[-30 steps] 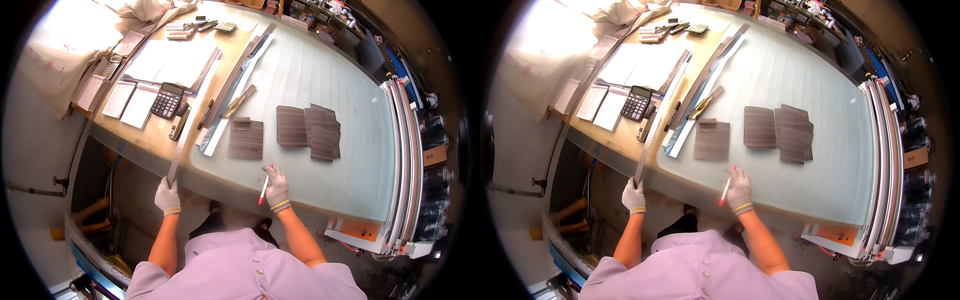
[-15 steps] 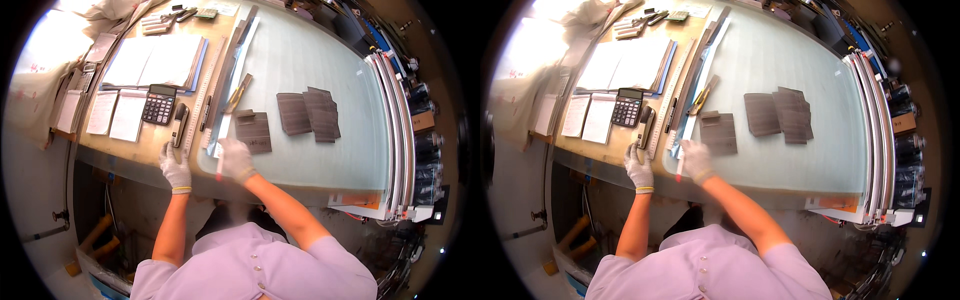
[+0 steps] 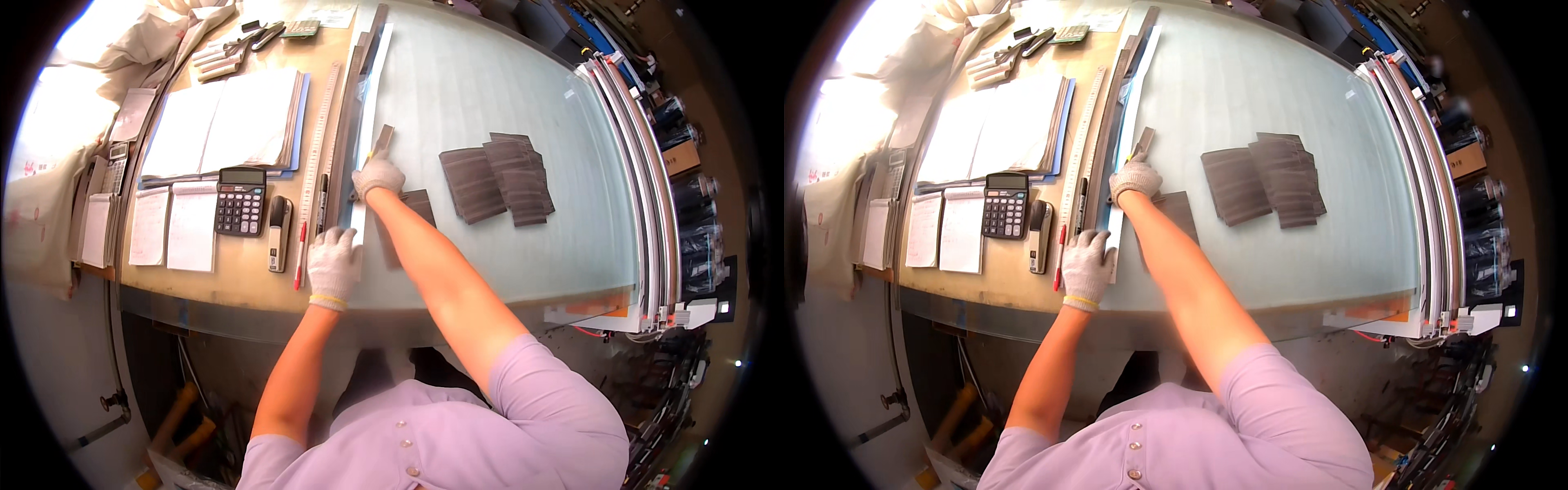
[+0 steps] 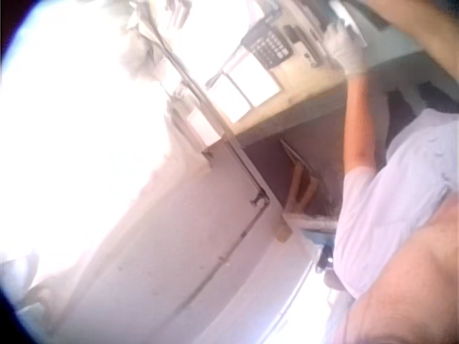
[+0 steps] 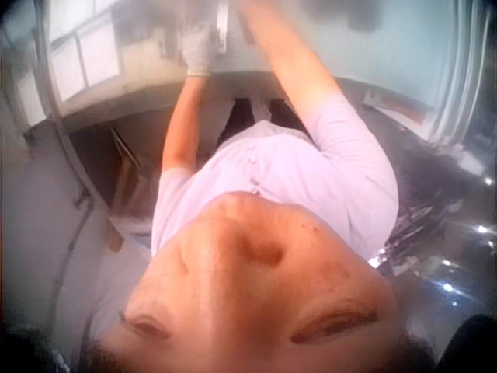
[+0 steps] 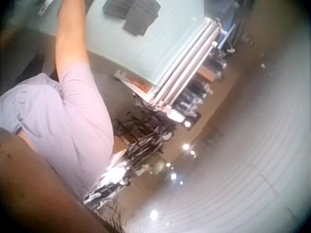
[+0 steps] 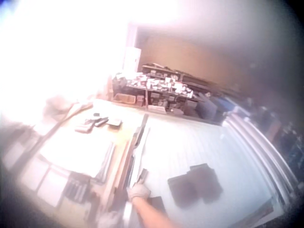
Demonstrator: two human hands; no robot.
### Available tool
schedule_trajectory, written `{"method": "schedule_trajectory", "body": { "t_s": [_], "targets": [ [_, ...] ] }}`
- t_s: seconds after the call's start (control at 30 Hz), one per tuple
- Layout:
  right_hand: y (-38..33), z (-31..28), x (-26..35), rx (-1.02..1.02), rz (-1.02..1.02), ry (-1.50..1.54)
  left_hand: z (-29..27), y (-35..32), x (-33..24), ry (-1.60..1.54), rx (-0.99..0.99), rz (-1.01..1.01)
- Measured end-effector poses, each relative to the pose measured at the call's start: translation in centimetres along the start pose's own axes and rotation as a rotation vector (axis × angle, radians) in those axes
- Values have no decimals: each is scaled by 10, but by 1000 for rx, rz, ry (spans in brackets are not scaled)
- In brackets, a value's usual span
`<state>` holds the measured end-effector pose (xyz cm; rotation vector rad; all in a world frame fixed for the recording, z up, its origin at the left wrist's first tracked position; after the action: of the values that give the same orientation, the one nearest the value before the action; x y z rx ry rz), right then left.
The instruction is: The person measures and marks multiple rectangular brown material sheets using a ruler and a red marker. They then use a utility knife to cut the sheets along the marked lines. The person stacks the cut pieces on the workbench.
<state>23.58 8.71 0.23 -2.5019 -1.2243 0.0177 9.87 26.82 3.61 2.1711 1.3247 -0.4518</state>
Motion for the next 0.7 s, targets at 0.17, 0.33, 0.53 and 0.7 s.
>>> {"method": "schedule_trajectory", "body": {
  "t_s": [0.17, 0.33, 0.53, 0.7],
  "targets": [
    [-5, -44, -47, -108, -24, 446, 25, 9, 3, 265, 159, -60],
    [-60, -77, -222, -368, -174, 544, 17, 16, 34, 448, 6, -111],
    [-128, -44, -467, -351, 258, 188, 15, 45, 38, 352, -10, -157],
    [-139, -39, -553, -283, 423, -93, 47, 88, 6, 307, 64, -32]
  ]
}}
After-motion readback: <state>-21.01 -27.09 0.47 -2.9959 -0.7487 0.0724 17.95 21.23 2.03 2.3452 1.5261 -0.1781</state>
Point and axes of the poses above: each hand's wrist, its own y-axis towards the middle knuckle, its own z-axis out of the palm, x = y × z, the point moved 6 cm from there along y, towards the middle knuckle, and after that the axes turned 5 degrees about -y, right-handed, at the moved point
